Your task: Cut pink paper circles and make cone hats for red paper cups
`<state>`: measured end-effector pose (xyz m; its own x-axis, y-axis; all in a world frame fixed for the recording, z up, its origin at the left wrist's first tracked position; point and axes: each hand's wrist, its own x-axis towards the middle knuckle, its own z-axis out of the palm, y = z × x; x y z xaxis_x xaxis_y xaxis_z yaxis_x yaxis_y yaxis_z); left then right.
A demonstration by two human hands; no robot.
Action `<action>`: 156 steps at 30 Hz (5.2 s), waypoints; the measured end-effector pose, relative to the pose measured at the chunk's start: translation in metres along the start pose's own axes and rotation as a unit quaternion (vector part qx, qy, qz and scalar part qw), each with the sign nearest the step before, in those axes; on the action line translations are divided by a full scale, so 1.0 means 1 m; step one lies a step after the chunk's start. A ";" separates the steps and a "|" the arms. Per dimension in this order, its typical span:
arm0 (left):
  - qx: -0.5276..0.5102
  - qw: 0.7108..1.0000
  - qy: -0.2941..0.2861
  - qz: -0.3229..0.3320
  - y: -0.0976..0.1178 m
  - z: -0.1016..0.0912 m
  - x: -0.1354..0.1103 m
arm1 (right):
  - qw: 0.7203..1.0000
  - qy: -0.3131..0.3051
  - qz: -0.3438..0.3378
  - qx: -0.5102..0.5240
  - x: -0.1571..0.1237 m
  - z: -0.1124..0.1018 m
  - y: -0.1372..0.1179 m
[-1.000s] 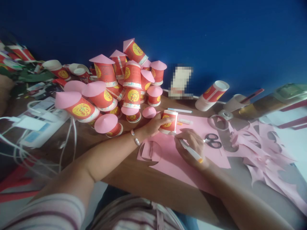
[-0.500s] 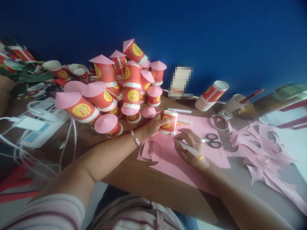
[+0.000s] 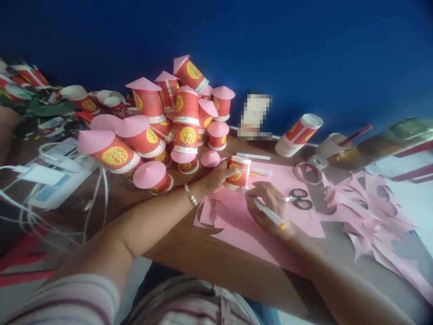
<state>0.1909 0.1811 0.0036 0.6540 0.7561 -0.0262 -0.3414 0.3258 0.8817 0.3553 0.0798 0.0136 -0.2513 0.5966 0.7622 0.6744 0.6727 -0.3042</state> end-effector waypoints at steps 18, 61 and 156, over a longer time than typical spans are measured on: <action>0.012 1.000 -0.002 -0.008 0.001 0.000 -0.001 | 1.000 0.017 0.010 -0.022 -0.003 0.003 0.004; 0.026 1.000 -0.001 0.002 -0.003 -0.002 0.000 | 1.000 0.001 -0.019 0.001 0.001 0.002 -0.003; 0.011 1.000 -0.014 -0.010 -0.001 -0.002 0.000 | 0.999 0.028 0.002 -0.035 -0.001 0.004 0.002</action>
<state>0.1899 0.1814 0.0014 0.6800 0.7326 -0.0308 -0.3126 0.3277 0.8915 0.3540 0.0828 0.0096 -0.2102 0.5728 0.7923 0.7229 0.6366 -0.2685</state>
